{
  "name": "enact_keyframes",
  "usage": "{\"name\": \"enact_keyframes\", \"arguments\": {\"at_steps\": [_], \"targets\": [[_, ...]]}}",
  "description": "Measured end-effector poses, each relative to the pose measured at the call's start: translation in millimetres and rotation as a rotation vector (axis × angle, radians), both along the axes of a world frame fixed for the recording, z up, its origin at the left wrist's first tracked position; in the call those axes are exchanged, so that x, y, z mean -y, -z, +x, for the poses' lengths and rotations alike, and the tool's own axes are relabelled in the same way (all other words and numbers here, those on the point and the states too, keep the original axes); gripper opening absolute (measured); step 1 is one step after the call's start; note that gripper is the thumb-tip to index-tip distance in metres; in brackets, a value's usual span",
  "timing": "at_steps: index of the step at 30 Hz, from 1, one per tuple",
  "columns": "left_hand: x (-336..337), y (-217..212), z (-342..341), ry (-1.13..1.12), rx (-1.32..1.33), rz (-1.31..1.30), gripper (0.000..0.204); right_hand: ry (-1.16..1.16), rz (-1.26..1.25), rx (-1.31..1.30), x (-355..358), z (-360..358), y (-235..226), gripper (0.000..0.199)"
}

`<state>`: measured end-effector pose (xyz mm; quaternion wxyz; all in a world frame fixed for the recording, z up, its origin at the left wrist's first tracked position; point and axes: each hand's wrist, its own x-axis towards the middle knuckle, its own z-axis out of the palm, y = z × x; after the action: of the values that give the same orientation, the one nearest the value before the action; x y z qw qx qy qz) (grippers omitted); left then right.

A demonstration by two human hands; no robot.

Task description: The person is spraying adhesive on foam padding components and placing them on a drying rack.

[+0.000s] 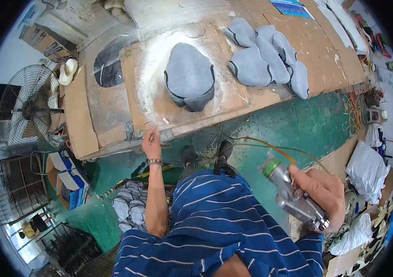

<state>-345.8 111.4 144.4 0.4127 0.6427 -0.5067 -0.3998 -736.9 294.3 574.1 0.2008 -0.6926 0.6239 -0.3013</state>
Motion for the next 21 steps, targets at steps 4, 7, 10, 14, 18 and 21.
{"name": "enact_keyframes", "arguments": {"at_steps": [4,7,10,14,18,21], "targets": [[31.7,-51.6,-43.9,-0.001,-0.055,-0.124,0.03,0.012,-0.035,-0.002,-4.8,-13.7,3.4,0.064],[70.8,-80.6,-79.4,0.132,0.087,-0.304,0.032,0.011,0.028,0.021,-11.0,-22.6,2.5,0.06],[120.2,-95.6,-109.0,0.317,0.384,-0.43,0.038,0.103,0.005,-0.03,-17.5,-30.6,3.5,0.06],[151.7,-99.3,-122.6,0.489,0.727,-0.583,0.036,0.086,0.014,0.028,-25.4,-48.7,4.8,0.063],[161.9,-100.1,-126.7,0.525,0.721,-0.471,0.027,0.173,-0.018,-0.013,-33.6,-59.9,9.7,0.063],[177.7,-110.8,-136.6,0.501,0.723,-0.568,0.024,0.087,0.05,0.04,-38.0,-61.9,13.9,0.065]]}}
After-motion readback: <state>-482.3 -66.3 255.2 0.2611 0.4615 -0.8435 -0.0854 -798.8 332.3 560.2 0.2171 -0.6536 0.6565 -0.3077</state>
